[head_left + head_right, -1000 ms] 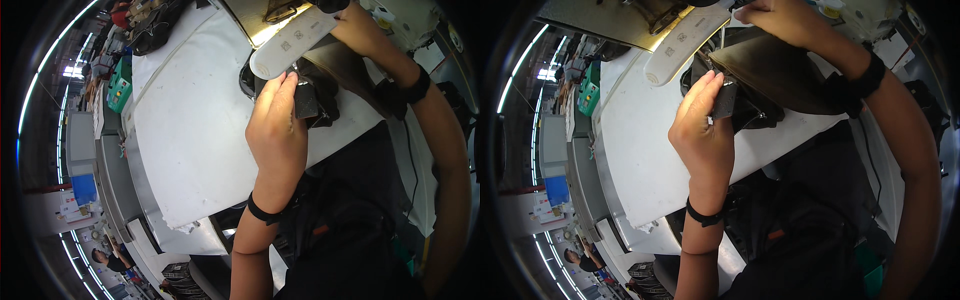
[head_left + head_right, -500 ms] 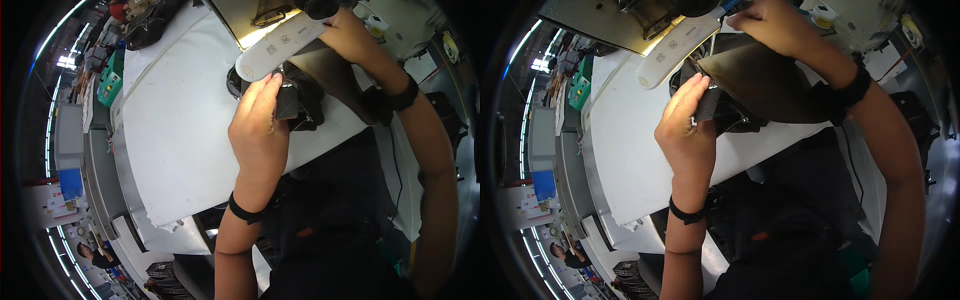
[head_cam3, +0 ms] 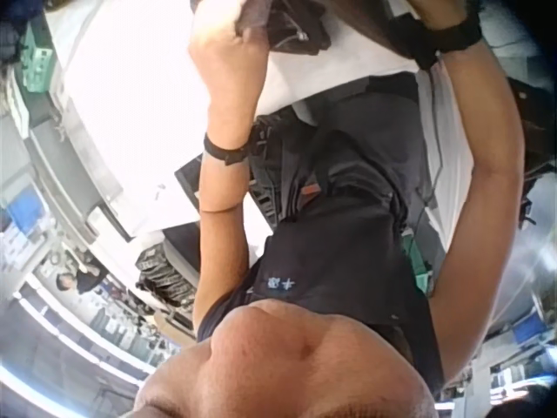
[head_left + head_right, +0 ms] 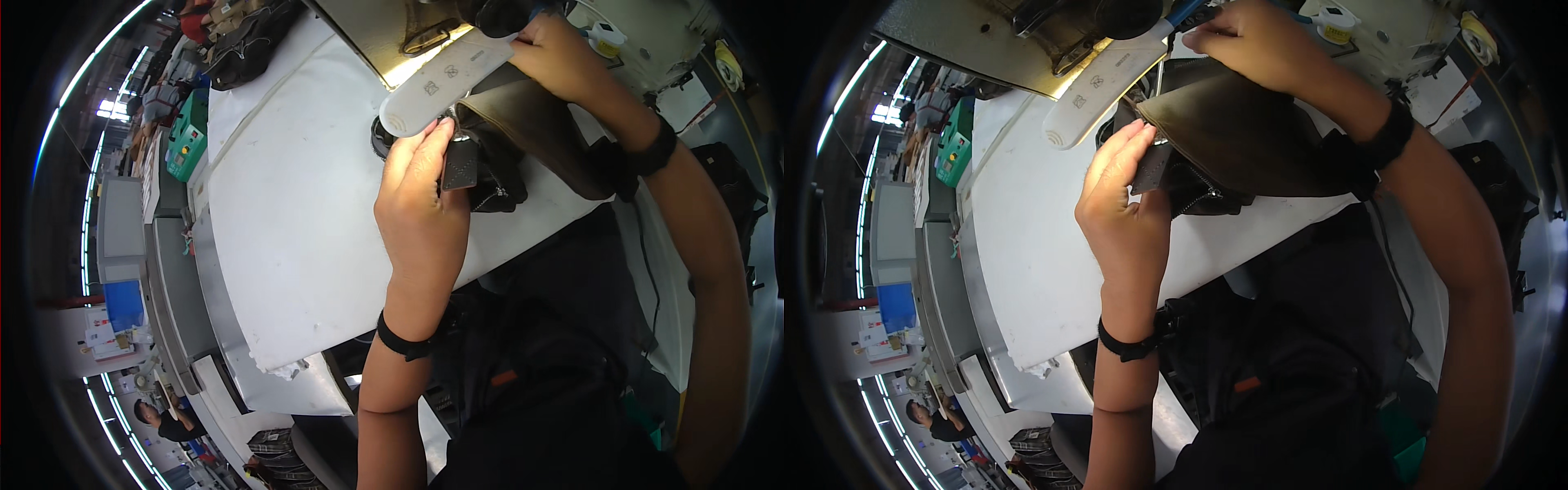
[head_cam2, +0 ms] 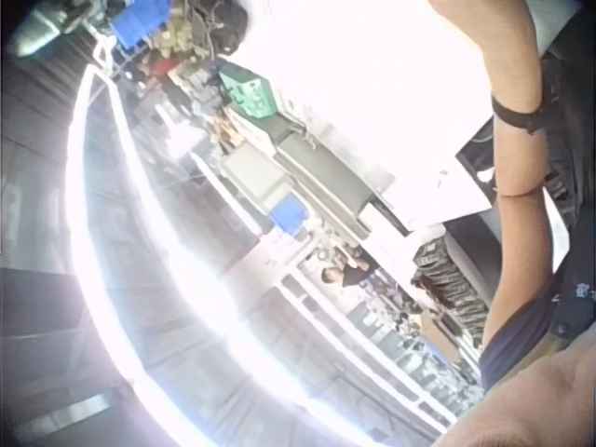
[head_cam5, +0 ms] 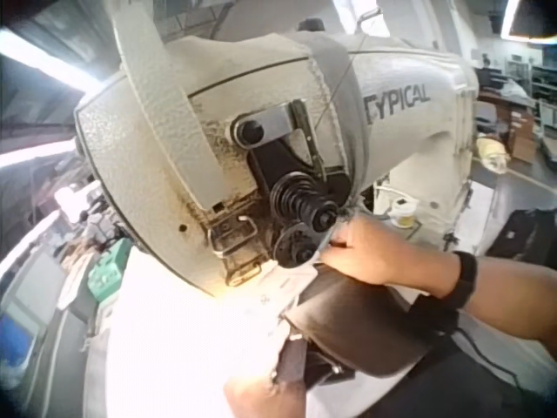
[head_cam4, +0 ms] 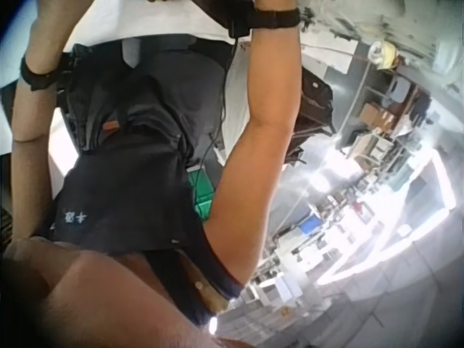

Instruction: Sewing a dark-colored fabric bag using an industrial sewing machine at a workstation.

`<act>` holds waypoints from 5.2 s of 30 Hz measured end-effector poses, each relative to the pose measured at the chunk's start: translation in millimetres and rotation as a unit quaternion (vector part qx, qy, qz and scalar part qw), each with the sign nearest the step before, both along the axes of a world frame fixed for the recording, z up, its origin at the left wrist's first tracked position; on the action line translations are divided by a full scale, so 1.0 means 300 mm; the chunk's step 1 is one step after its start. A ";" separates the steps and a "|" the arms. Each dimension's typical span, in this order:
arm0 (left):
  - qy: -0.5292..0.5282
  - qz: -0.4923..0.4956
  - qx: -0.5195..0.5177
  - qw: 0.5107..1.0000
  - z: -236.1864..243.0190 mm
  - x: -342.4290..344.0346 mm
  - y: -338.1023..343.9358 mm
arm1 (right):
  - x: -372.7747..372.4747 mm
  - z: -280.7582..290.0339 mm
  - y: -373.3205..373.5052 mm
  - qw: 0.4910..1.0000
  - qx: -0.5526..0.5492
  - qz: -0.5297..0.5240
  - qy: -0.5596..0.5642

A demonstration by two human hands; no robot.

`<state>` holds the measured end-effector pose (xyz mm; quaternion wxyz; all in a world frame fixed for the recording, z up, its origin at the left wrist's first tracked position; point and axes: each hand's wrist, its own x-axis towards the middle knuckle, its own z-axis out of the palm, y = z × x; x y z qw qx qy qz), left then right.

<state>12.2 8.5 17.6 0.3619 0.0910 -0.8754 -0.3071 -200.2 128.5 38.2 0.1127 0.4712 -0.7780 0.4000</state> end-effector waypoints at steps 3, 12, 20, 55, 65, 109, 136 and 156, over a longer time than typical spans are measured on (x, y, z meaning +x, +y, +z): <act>0.050 -0.005 -0.027 0.998 -0.029 -0.024 0.002 | -0.002 -0.001 0.000 0.996 0.030 0.029 -0.083; -0.017 0.042 0.064 0.997 -0.084 -0.052 -0.012 | -0.045 -0.056 -0.008 0.995 -0.014 0.068 -0.065; -0.060 -0.084 0.292 0.951 -0.016 -0.001 -0.068 | 0.112 0.016 0.105 0.995 -0.040 0.032 -0.090; 0.013 0.017 -0.164 0.986 -0.026 0.017 0.006 | 0.422 0.089 0.163 0.949 0.131 -0.053 0.281; 0.056 0.038 -0.122 0.990 -0.060 -0.004 0.034 | 0.373 -0.012 0.141 0.956 0.119 -0.038 0.265; 0.049 0.094 0.067 0.992 -0.035 -0.020 0.048 | 0.301 -0.100 0.109 0.980 0.018 -0.032 0.195; 0.078 0.057 0.162 0.982 -0.052 -0.063 0.045 | 0.242 -0.037 0.131 0.991 -0.019 0.002 0.134; -0.046 -0.033 0.365 0.929 -0.007 -0.030 -0.089 | 0.491 -0.086 0.246 0.987 0.016 0.156 -0.047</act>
